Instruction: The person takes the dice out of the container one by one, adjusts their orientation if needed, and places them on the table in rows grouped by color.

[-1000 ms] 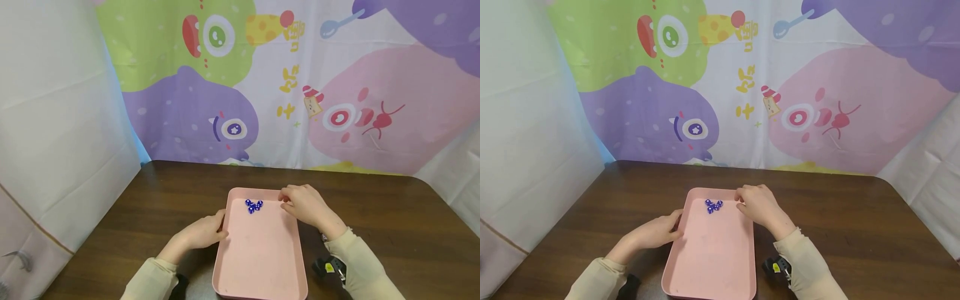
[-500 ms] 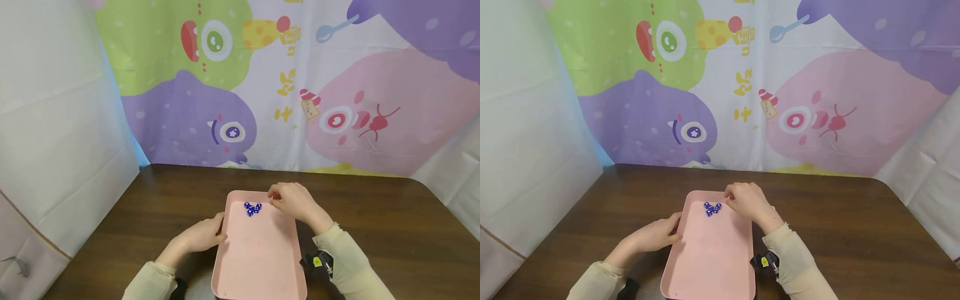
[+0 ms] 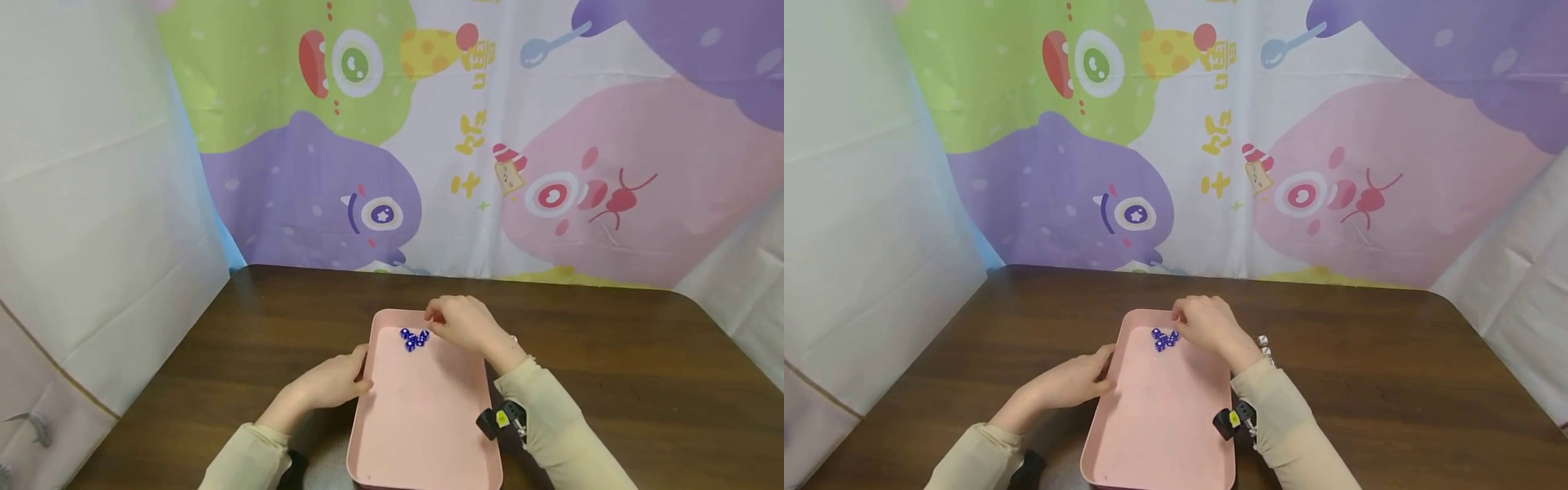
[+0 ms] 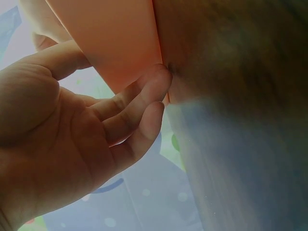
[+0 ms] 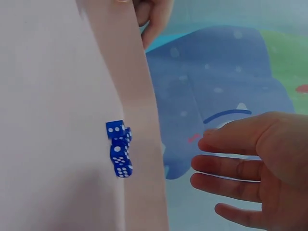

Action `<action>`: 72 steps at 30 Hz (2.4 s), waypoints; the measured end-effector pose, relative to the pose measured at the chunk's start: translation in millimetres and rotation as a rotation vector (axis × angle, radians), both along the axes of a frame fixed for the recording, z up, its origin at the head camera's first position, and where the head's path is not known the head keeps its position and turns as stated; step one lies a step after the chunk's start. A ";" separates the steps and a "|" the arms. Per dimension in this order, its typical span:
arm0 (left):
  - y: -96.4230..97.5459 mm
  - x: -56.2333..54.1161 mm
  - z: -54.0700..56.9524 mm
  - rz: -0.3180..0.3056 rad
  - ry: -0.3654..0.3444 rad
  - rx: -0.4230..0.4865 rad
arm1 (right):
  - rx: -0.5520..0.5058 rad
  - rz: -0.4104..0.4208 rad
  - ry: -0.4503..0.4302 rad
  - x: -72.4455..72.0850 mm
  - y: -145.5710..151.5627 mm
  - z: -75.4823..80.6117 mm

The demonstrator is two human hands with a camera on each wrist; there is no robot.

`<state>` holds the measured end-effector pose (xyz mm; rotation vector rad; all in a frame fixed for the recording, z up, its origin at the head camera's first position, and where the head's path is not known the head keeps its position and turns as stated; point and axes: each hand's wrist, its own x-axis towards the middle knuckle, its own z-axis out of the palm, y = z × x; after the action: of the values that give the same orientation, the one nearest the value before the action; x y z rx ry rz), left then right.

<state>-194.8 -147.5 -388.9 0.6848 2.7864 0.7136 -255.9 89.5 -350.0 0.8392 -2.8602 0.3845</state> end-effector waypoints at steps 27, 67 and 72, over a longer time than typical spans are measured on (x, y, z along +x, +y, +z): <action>-1.6 -1.0 0.1 -0.008 0.003 0.000 | 0.100 0.046 0.118 -9.2 -30.6 -48.7; 0.4 -1.0 0.1 -0.012 -0.002 0.008 | 0.088 0.054 0.079 6.9 -30.8 -36.6; -0.9 -2.3 -0.6 -0.018 0.013 0.004 | 0.068 0.069 0.069 9.8 -31.7 -27.8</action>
<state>-197.2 -148.4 -389.5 0.7172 2.7878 0.7143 -246.1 57.8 -377.8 0.9464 -2.8012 0.2617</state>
